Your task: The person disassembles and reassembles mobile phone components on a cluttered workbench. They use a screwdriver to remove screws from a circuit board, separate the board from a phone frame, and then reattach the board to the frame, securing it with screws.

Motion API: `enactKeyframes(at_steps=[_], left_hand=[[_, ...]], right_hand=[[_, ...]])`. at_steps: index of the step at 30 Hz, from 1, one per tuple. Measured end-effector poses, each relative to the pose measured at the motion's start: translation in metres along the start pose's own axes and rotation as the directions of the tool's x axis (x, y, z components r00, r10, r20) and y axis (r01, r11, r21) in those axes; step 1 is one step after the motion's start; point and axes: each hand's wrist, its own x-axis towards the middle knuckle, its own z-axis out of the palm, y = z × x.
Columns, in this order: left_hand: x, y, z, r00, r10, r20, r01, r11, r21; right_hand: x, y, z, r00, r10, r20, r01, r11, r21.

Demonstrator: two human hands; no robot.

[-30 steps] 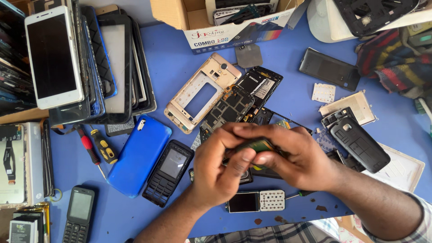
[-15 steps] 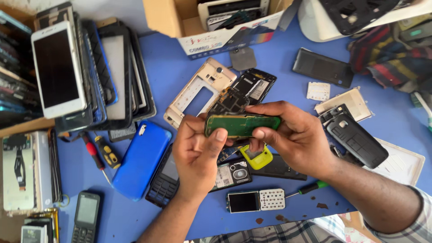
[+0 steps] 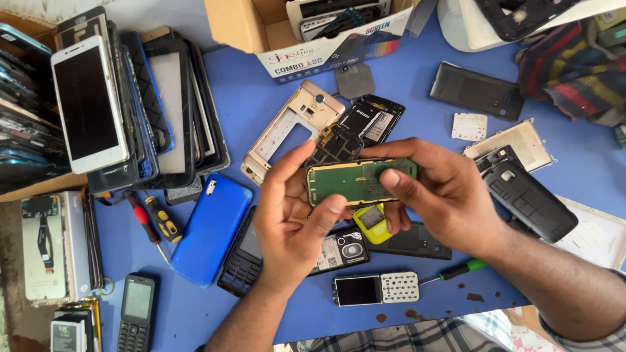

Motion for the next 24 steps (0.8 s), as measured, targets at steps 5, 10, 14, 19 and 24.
enactKeyframes(at_steps=[5, 10, 14, 19, 24], left_hand=[[0.003, 0.003, -0.002, 0.97, 0.181, 0.163, -0.229, 0.905, 0.358], [0.001, 0.0, -0.004, 0.966, 0.212, 0.145, -0.254, 0.873, 0.416], [0.0, -0.002, -0.006, 0.954, 0.272, 0.127, -0.3, 0.841, 0.451], [0.004, 0.0, -0.001, 0.962, 0.258, 0.086, -0.271, 0.876, 0.399], [0.009, 0.009, 0.01, 0.938, 0.311, 0.151, -0.345, 0.814, 0.467]], right_hand=[[0.0, -0.006, -0.007, 0.999, -0.035, 0.025, 0.032, 0.994, 0.105], [0.004, -0.009, -0.007, 0.996, -0.001, 0.094, -0.009, 0.995, 0.101], [0.008, -0.018, -0.002, 0.847, -0.477, 0.234, 0.526, 0.813, -0.248], [0.011, -0.019, 0.01, 0.65, -0.69, 0.319, 0.704, 0.387, -0.596], [0.01, -0.015, 0.006, 0.594, -0.76, 0.263, 0.731, 0.375, -0.569]])
